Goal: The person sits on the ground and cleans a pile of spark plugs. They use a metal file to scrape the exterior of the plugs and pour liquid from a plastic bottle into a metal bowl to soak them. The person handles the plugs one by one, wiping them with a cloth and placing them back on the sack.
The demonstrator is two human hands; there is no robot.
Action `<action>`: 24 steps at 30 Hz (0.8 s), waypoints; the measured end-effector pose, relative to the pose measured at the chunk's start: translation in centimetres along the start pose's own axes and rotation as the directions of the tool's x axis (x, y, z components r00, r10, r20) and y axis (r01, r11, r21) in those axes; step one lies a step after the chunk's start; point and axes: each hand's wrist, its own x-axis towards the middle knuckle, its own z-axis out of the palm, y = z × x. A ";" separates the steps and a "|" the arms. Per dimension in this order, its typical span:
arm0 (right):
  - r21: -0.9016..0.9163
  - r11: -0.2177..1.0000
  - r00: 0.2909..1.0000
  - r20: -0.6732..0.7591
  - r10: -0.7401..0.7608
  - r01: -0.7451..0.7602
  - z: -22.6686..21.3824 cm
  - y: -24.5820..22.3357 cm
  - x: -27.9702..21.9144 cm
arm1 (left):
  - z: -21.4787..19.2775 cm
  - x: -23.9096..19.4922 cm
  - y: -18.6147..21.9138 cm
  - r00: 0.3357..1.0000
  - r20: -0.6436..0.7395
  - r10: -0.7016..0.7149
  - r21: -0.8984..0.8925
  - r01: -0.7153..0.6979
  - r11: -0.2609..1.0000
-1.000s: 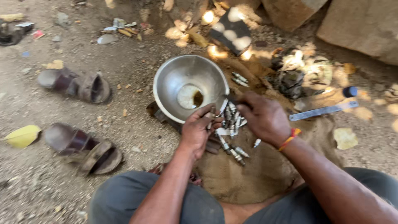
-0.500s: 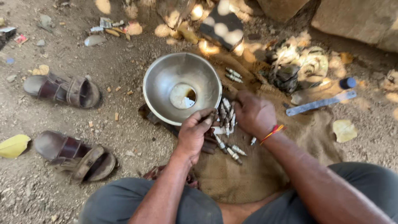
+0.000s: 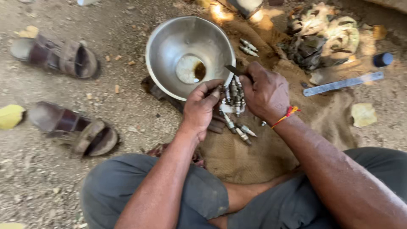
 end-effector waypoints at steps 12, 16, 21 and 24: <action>-0.098 0.995 1.000 0.023 0.019 -0.017 0.3 0.1 -0.1 | 0.6 -0.5 0.3 0.994 0.061 0.089 0.084 -0.094 0.992; 0.024 0.989 0.989 0.015 -0.150 0.149 0.2 -0.7 -0.6 | -0.2 -0.3 0.1 0.991 -0.031 -0.128 0.043 0.130 0.991; -0.115 0.984 0.989 0.070 -0.130 0.137 1.0 -0.5 -0.9 | 0.7 -0.8 1.1 0.971 -0.066 -0.230 0.114 0.236 0.965; -0.145 0.989 0.998 0.052 0.041 -0.034 0.5 0.1 -0.1 | 1.5 -1.3 2.0 0.977 -0.032 -0.211 0.058 0.213 0.975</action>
